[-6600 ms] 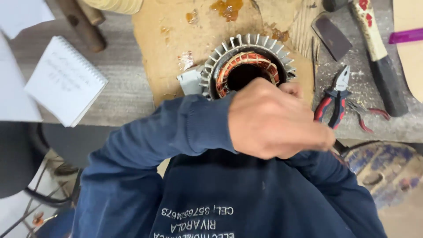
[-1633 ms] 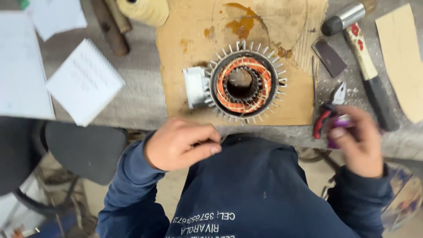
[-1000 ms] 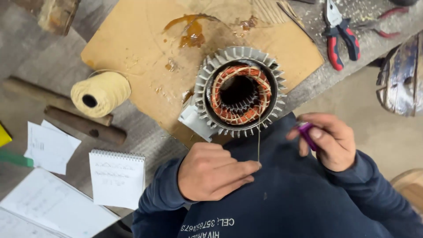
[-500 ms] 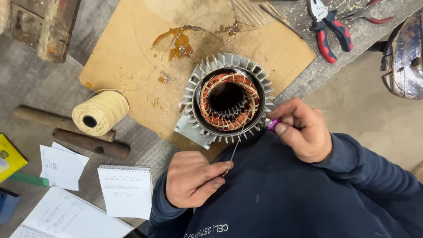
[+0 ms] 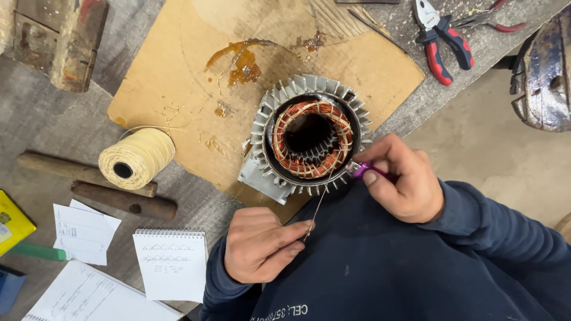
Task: The person is working on a motor stator, using a hammer to tap components into place and a string to tie the copper windings. They also use a lighter to burn the ends of the string and pliers to cut it.
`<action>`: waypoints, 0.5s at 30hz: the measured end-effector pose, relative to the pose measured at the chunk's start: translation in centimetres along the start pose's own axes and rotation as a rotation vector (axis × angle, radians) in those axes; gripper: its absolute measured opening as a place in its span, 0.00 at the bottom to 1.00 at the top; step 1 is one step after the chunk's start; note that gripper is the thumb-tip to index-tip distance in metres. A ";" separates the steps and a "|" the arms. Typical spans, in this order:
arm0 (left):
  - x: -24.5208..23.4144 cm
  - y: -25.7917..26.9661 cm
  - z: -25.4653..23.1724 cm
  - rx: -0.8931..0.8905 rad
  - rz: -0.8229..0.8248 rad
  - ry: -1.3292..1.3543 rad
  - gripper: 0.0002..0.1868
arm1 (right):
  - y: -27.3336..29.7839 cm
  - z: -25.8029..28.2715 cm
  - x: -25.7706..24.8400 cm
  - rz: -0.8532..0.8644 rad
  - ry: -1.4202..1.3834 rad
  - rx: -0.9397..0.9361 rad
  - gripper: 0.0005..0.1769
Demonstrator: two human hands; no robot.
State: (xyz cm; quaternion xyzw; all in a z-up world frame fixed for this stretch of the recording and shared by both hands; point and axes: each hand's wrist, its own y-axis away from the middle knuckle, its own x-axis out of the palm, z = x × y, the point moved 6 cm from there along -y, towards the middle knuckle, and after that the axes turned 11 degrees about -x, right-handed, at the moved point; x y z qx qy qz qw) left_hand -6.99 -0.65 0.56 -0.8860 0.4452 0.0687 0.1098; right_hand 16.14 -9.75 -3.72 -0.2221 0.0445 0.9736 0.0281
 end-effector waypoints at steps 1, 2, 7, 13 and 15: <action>0.0 0.0 0.0 -0.002 0.002 0.001 0.12 | -0.1 -0.1 0.0 0.002 0.039 0.034 0.10; 0.0 0.0 0.0 -0.001 0.000 0.003 0.12 | -0.2 0.0 0.0 0.003 0.041 0.034 0.10; 0.0 0.1 0.2 0.012 0.003 -0.003 0.12 | -0.8 0.3 0.3 0.014 0.069 0.054 0.11; -0.2 0.3 0.5 0.009 -0.011 -0.001 0.11 | -0.8 0.4 0.2 0.009 0.056 0.013 0.11; -0.2 0.2 0.3 0.011 -0.014 -0.001 0.11 | -0.7 0.4 0.3 0.009 0.050 0.020 0.10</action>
